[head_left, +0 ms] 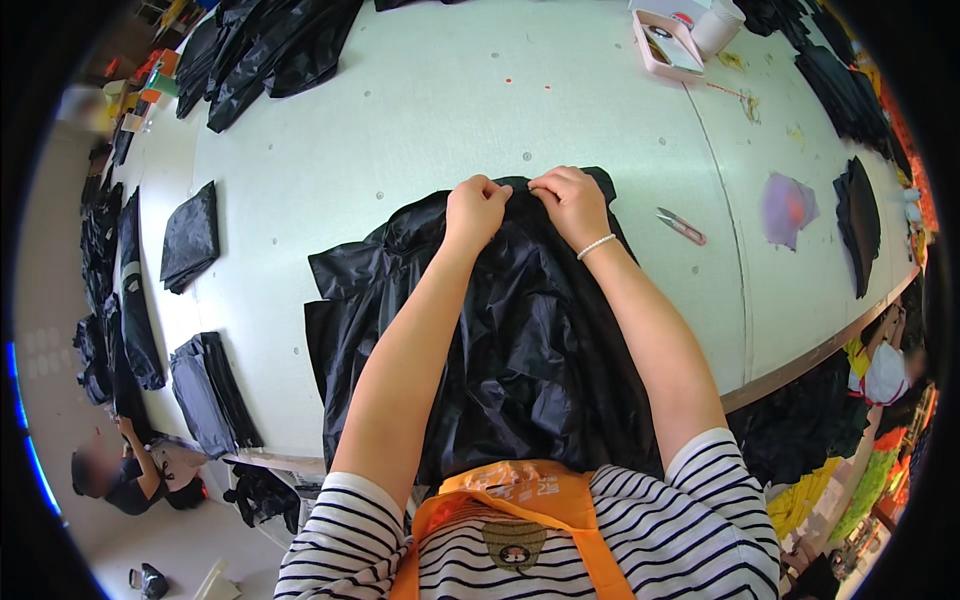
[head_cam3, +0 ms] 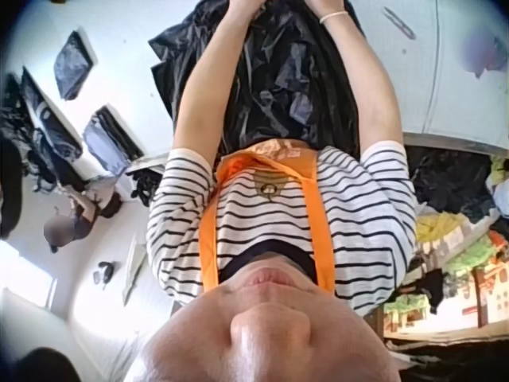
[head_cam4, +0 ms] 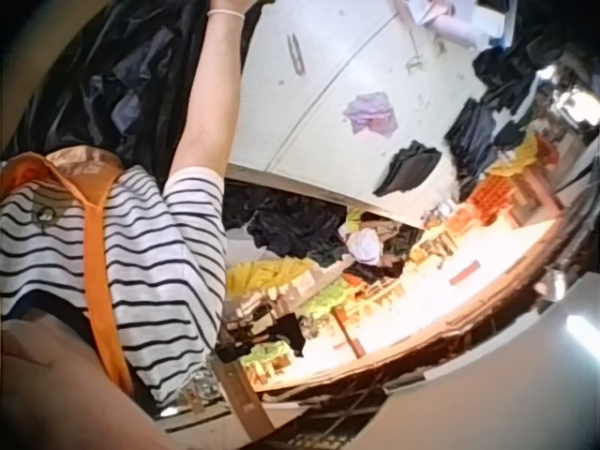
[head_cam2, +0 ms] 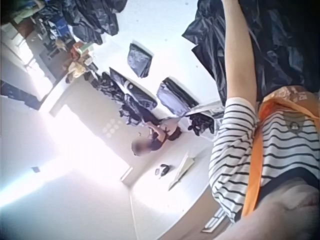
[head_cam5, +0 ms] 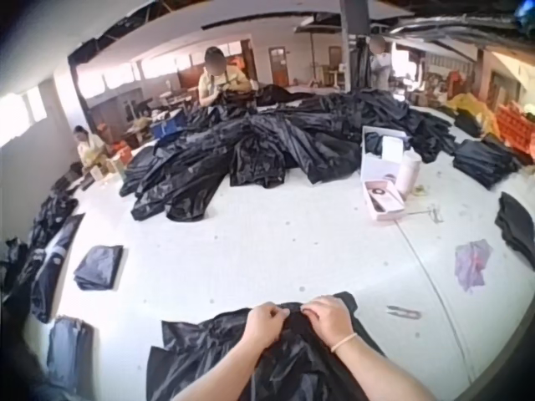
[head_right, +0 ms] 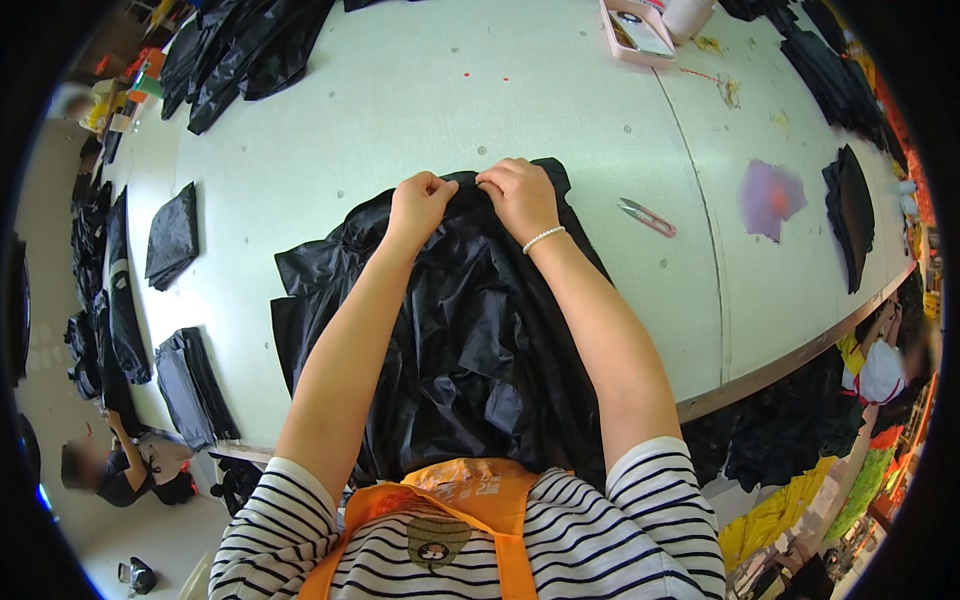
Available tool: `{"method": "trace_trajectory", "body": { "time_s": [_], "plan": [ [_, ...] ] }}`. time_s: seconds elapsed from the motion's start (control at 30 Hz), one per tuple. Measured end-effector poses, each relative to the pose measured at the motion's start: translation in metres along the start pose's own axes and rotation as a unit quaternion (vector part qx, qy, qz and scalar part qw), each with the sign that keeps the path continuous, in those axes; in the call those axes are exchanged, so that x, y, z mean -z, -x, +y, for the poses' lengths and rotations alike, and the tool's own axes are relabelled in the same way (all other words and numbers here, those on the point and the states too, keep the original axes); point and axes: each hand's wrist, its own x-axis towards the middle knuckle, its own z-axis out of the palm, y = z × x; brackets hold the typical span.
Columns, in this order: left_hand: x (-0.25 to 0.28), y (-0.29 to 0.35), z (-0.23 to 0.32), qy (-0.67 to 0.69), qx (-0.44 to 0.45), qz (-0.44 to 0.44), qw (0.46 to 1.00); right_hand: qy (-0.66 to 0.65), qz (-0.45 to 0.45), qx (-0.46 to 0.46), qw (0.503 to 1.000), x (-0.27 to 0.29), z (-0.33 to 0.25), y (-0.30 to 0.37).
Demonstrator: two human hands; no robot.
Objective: The person folds black plastic bags on a table, smoothing and aligning them into neat stacks. The person then handles a black garment, smoothing it out and using a small tool to snip threads or tags before folding it.
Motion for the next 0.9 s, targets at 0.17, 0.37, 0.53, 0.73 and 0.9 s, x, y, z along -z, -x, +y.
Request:
{"method": "trace_trajectory", "body": {
  "time_s": [0.17,0.37,0.53,0.73,0.9],
  "plan": [
    [-0.001,0.015,0.026,-0.065,-0.064,0.023,0.996,-0.044,-0.007,0.057,0.997,0.009,-0.014,-0.009],
    [-0.012,0.018,0.008,-0.105,-0.065,0.075,0.99,-0.042,-0.055,-0.024,0.997,0.019,-0.002,-0.004],
    [0.007,0.024,-0.023,-0.146,-0.081,0.125,0.978,-0.069,-0.046,-0.103,0.991,0.024,0.017,0.008],
    [0.04,0.046,-0.043,-0.238,-0.048,0.191,0.951,-0.042,-0.029,-0.127,0.991,0.02,0.021,0.017],
    [0.049,0.055,-0.067,-0.236,-0.064,0.269,0.932,-0.032,-0.033,-0.115,0.992,0.014,0.016,0.02]
  ]
}}
